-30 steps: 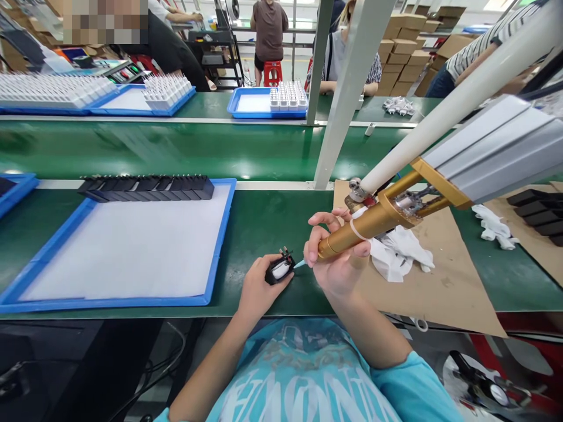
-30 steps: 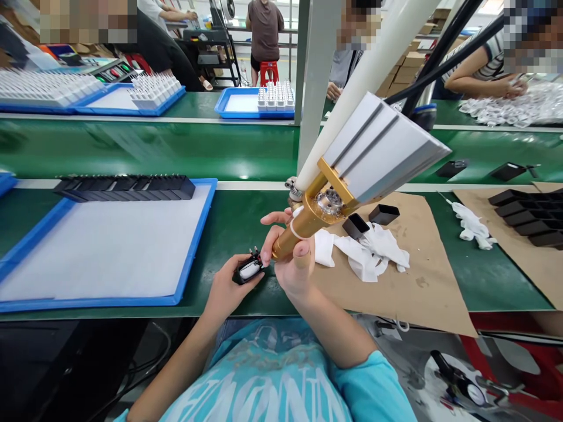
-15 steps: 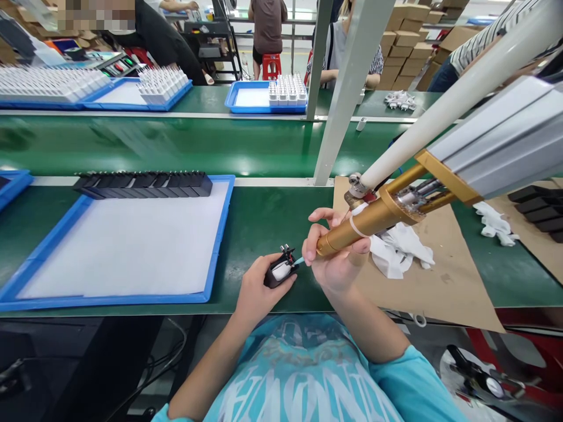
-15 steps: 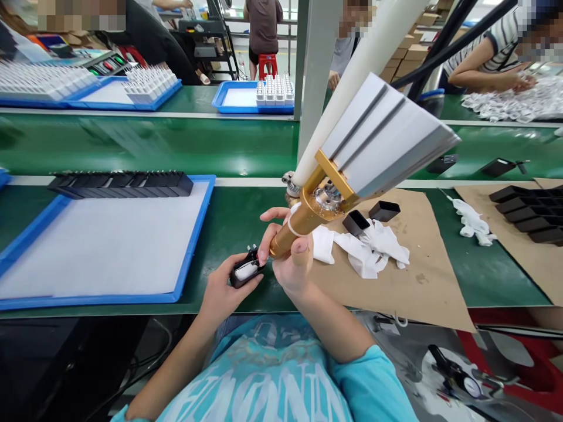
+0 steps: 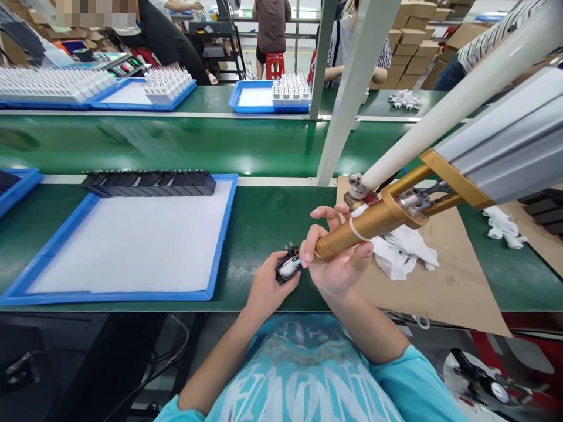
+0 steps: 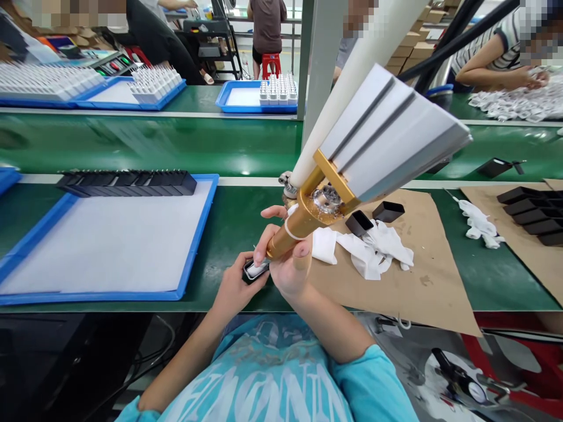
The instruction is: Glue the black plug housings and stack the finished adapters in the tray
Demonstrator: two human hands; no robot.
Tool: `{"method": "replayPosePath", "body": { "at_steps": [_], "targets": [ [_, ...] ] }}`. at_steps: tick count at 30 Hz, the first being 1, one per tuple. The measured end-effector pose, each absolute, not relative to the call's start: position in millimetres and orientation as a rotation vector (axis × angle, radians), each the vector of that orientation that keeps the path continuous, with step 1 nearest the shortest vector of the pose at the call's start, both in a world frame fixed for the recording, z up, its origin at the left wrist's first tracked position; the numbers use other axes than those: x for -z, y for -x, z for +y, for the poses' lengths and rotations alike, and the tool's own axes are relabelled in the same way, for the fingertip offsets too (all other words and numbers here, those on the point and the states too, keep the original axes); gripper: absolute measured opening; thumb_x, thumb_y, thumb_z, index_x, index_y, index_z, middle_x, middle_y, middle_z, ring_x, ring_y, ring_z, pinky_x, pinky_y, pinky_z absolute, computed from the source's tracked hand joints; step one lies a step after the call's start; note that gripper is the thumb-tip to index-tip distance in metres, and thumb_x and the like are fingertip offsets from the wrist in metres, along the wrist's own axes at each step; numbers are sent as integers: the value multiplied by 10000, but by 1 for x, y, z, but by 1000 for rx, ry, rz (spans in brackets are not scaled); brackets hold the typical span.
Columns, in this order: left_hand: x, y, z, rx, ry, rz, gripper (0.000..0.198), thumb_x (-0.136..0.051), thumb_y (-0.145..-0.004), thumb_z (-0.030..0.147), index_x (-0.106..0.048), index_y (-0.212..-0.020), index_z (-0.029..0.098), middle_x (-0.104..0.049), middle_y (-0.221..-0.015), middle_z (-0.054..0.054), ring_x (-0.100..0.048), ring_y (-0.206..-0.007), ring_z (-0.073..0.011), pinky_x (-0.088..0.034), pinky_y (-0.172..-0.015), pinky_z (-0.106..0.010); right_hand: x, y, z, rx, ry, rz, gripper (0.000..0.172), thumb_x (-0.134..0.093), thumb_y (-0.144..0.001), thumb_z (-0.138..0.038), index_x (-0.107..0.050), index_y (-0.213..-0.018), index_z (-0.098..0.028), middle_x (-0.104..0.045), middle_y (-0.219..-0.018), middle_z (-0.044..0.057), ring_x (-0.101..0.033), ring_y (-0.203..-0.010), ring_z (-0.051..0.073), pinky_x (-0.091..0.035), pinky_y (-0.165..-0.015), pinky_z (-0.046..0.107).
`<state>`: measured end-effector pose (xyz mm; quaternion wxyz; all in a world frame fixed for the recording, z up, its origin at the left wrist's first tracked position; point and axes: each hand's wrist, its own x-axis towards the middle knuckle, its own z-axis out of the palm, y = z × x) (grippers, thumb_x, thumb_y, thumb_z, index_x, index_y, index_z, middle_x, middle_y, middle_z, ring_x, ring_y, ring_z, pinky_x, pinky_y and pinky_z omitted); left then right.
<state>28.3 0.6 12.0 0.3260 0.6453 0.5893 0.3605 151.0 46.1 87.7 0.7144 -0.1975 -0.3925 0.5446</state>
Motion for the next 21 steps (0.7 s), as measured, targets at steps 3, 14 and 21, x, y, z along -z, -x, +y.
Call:
{"method": "replayPosePath", "body": {
  "at_steps": [3, 14, 21],
  "targets": [
    [-16, -34, 2, -1000, -1680, 1491, 267, -663, -775, 267, -566, -1017, 207, -717, -970, -33, -685, -845, -194, -528, -743, -291, -89, -147, 46, -1224, 397, -871, 448, -492, -808, -694, -485, -1026, -302, -564, -1037, 11, -503, -410, 51, -406, -288, 223],
    [-18, -37, 5, -1108, -1700, 1490, 250, -686, -739, 269, -572, -956, 220, -717, -959, -29, -677, -834, -187, -532, -741, -290, -89, -144, 47, -1229, 399, -896, 459, -461, -794, -724, -451, -955, -294, -531, -1011, 6, -477, -382, 44, -374, -266, 225],
    [-8, -21, 18, -864, -1696, 1586, 300, -651, -799, 340, -532, -1050, 226, -725, -966, -30, -705, -845, -210, -532, -741, -305, -87, -148, 52, -1141, 400, -846, 391, -436, -836, -652, -481, -1032, -316, -517, -1085, 10, -513, -454, 63, -387, -335, 241]
  ]
}}
